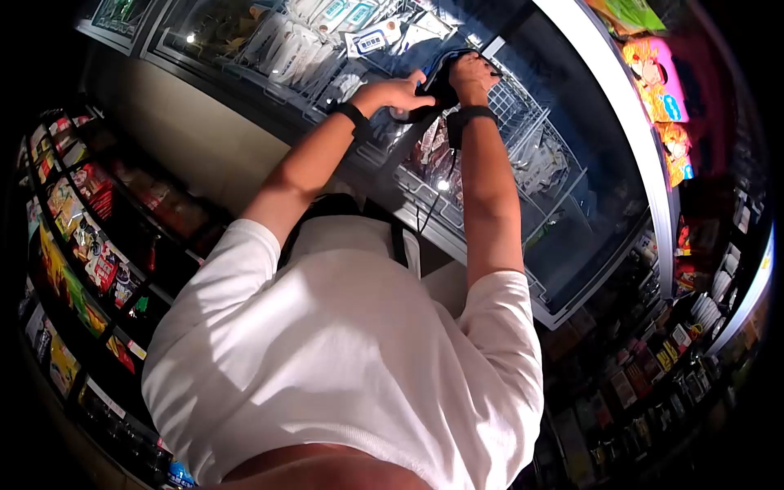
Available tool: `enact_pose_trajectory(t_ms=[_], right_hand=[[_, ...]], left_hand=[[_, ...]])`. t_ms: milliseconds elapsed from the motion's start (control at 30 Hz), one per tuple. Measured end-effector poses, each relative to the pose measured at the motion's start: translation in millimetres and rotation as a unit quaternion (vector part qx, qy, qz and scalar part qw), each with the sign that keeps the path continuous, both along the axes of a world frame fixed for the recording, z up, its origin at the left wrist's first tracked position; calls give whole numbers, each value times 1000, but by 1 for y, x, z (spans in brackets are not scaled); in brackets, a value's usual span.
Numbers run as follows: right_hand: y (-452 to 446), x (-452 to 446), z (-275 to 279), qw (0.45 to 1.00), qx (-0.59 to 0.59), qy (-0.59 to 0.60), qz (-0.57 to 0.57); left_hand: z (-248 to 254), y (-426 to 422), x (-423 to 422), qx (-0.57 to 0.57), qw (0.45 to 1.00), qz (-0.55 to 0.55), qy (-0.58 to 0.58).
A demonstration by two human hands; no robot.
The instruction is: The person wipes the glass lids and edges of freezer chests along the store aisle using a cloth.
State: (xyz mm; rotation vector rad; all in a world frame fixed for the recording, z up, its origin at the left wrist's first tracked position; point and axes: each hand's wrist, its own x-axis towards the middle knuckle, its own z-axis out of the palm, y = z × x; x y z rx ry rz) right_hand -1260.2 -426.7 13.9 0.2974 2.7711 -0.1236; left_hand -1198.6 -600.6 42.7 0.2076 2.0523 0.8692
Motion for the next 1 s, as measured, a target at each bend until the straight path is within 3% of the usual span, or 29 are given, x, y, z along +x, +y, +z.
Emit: enact_pose_trajectory(t_ms=[167, 233, 300, 333, 367, 400, 433, 500, 567, 633, 667, 700, 733, 767, 900, 1000], right_hand=[[-11, -3, -7, 981, 126, 81, 125], [-16, 3, -3, 967, 91, 135, 195], [-21, 5, -4, 939, 178, 27, 292], [-28, 7, 0, 939, 185, 27, 287], [-38, 8, 6, 929, 198, -69, 306], [-50, 13, 14, 909, 207, -166, 321], [-56, 32, 27, 941, 145, -75, 296], [-64, 59, 22, 958, 137, -55, 248], [-92, 85, 33, 932, 186, -128, 285], [-114, 109, 8, 922, 177, -251, 235], [-139, 130, 21, 923, 229, -188, 246], [-162, 142, 22, 917, 210, -247, 231], [-167, 151, 6, 940, 154, -234, 197], [-183, 157, 24, 958, 99, -197, 181], [-232, 156, 12, 970, -42, -179, 158], [-300, 140, 35, 965, -100, -184, 158]], left_hand=[[-41, -5, 4, 5, 983, -7, 183], [-50, -8, 5, -43, 989, -35, 134], [-54, -14, 8, -13, 991, -103, 84], [-59, -17, 15, -11, 987, -129, 100], [-65, -21, 23, -9, 981, -154, 117], [-104, -13, 42, 33, 979, -116, 164], [-140, -9, 60, 71, 973, -78, 208], [-56, -47, 100, 35, 970, -39, 236], [-43, -67, 132, 17, 966, -86, 242], [-38, -102, 150, 26, 958, -126, 257], [-46, -116, 156, 35, 951, -104, 289], [-42, -142, 148, 16, 923, -91, 373], [-26, -174, 135, -11, 921, -153, 358], [-13, -196, 116, -39, 915, -216, 338], [-13, -281, 58, -70, 928, -146, 336], [-7, -342, 29, -98, 950, -108, 275]])
